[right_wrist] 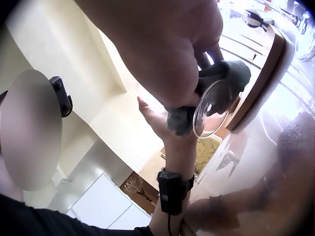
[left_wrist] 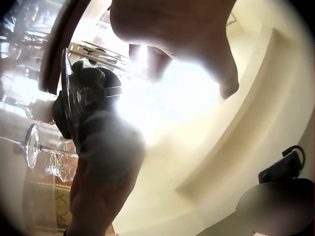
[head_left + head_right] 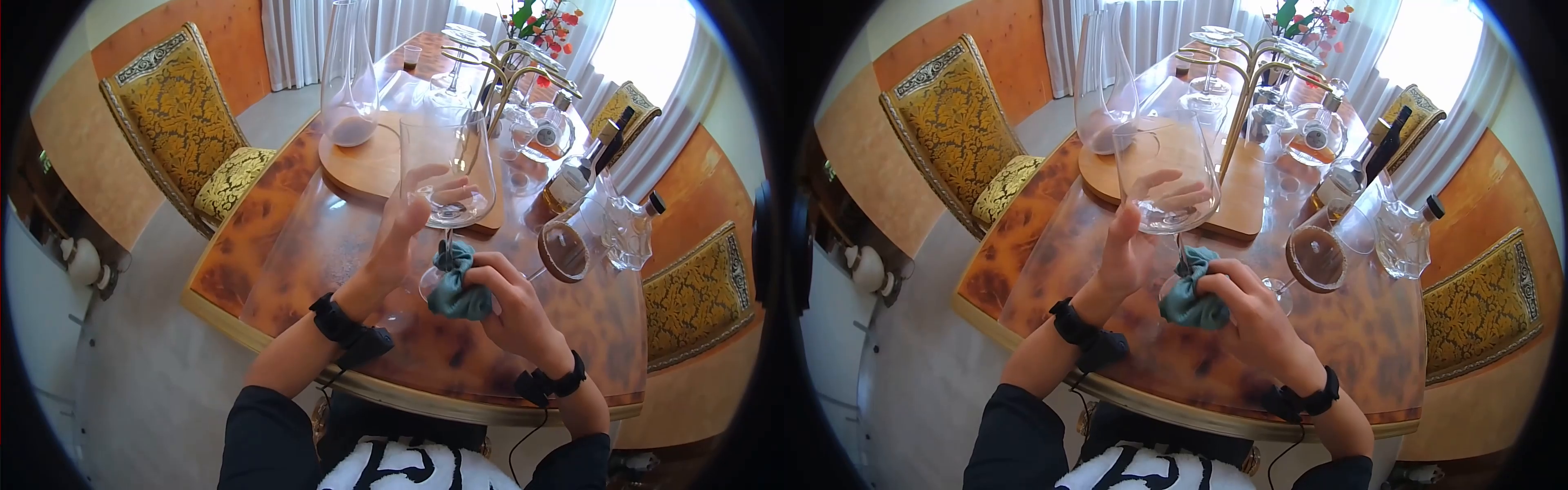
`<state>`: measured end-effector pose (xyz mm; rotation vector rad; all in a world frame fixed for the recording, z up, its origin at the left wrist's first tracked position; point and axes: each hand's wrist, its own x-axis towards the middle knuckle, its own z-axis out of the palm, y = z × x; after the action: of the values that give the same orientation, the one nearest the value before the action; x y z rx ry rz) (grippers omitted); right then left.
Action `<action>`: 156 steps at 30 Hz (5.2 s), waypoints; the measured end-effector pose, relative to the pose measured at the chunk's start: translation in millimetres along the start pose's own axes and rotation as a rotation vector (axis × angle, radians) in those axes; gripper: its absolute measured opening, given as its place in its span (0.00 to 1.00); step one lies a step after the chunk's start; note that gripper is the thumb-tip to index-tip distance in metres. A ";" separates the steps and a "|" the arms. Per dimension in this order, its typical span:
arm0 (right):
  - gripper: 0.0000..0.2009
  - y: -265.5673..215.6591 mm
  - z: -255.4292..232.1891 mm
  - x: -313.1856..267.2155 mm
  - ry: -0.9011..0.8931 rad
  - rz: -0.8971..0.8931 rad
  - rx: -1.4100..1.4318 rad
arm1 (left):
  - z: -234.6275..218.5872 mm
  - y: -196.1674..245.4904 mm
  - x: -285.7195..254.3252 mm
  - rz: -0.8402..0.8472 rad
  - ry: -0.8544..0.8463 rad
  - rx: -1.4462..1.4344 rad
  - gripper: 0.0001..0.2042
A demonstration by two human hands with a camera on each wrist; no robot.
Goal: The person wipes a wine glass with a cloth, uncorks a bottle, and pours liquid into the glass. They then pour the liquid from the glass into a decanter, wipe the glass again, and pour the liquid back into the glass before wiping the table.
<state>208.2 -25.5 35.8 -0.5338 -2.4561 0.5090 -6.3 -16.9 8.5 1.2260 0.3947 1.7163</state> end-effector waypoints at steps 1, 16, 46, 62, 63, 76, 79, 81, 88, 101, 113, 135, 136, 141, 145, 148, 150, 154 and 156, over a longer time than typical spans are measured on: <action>0.19 -0.3 -0.5 -3.7 -0.005 -0.002 0.002 | -2.4 2.1 0.4 0.014 -0.023 0.057 0.42; 0.18 16.7 48.2 -28.7 0.364 0.870 1.433 | 10.6 11.6 -2.4 0.166 0.081 0.057 0.44; 0.36 38.9 -36.0 -130.1 0.476 0.462 0.218 | -3.4 3.4 2.0 0.118 0.128 0.367 0.43; 0.10 96.2 -19.9 -63.5 0.095 0.596 0.280 | -5.1 -9.1 9.0 -0.107 0.128 0.188 0.51; 0.08 91.8 -21.2 -59.8 0.155 0.652 0.343 | -5.4 -9.2 9.0 -0.101 0.137 0.194 0.51; 0.09 170.0 -35.6 -46.0 0.209 0.453 0.078 | -2.0 -8.7 7.6 -0.134 0.164 0.192 0.49; 0.09 184.6 -34.4 -47.3 0.240 0.444 0.073 | -3.3 -9.1 6.7 -0.167 0.149 0.190 0.49; 0.09 186.3 -32.3 -47.5 0.269 0.459 0.119 | -4.8 -10.1 6.2 -0.171 0.145 0.208 0.49; 0.12 182.3 -27.8 -55.7 0.296 0.500 0.256 | -4.3 -6.8 7.0 -0.193 0.183 0.242 0.46; 0.12 185.2 -29.7 -61.7 0.325 0.502 0.402 | -5.9 -12.0 6.5 -0.212 0.164 0.171 0.45; 0.11 167.2 -19.8 -57.9 0.263 0.493 0.462 | 1.4 -15.5 5.2 -0.270 0.072 0.189 0.48; 0.50 140.9 -22.8 -47.7 0.405 0.281 0.919 | -4.7 -20.7 0.5 -0.257 -0.048 0.156 0.50; 0.54 139.4 -23.9 -46.9 0.473 0.268 0.990 | -4.6 -21.4 0.4 -0.259 -0.059 0.173 0.50; 0.55 128.6 -35.9 -35.1 0.570 0.227 0.960 | -2.5 -25.1 0.3 -0.237 -0.045 0.258 0.53; 0.51 123.5 -44.7 -30.8 0.515 0.264 0.950 | 1.4 -19.1 -3.3 -0.192 -0.054 0.307 0.49; 0.50 115.8 -46.9 -28.2 0.537 0.264 0.854 | -0.9 -13.2 -2.6 -0.143 -0.033 0.381 0.48; 0.50 106.3 -51.0 -24.4 0.500 0.261 0.823 | -2.9 -10.3 -3.2 -0.117 -0.011 0.444 0.47; 0.53 100.2 -57.9 -19.9 0.424 0.276 0.755 | 6.8 4.2 -2.0 -0.088 -0.015 0.561 0.47; 0.53 95.2 -59.7 -17.3 0.398 0.291 0.725 | 7.4 4.3 -1.5 -0.111 0.004 0.560 0.47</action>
<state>281.6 61.1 29.7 -0.6030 -1.6642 1.2115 -2.1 -22.1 14.1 1.5574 0.9747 1.5602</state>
